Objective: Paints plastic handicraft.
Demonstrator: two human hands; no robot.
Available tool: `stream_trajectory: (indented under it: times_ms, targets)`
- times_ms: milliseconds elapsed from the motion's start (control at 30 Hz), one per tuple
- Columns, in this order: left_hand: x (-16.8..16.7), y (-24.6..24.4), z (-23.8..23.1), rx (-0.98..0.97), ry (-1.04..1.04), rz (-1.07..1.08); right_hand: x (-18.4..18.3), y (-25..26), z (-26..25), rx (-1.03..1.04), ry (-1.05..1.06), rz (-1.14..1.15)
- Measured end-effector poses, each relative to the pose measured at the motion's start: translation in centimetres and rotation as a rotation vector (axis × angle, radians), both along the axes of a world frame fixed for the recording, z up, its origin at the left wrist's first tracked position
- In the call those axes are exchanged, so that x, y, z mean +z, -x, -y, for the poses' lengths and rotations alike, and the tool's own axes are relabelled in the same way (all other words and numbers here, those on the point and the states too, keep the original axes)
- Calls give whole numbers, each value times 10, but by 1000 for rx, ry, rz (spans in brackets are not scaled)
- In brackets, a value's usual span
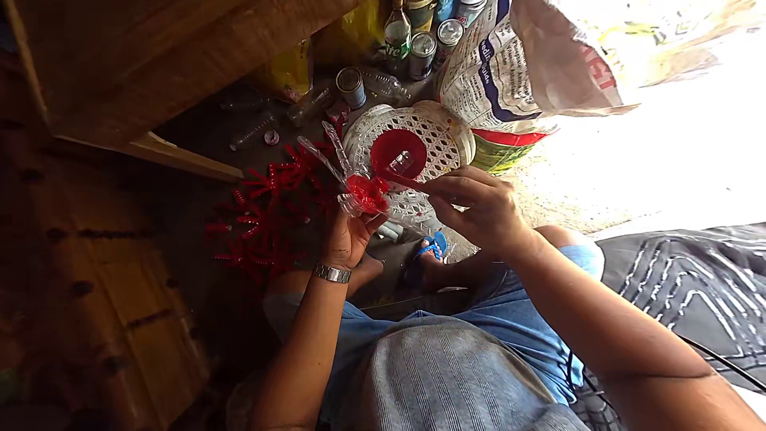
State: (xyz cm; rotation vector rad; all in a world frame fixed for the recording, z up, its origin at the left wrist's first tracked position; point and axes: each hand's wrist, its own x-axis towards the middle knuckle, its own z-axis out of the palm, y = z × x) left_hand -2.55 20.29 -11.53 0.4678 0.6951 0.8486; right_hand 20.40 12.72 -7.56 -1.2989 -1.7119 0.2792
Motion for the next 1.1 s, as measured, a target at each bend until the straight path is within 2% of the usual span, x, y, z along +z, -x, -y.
stream_trajectory:
  times_ms: [667, 1100]
  targets:
    - [-1, -1, 2, 16, 10, 23, 4, 11, -4, -42, 52, 30]
    - [-1, 0, 3, 20, -15, -8, 11, 8, 1, -84, 15, 67]
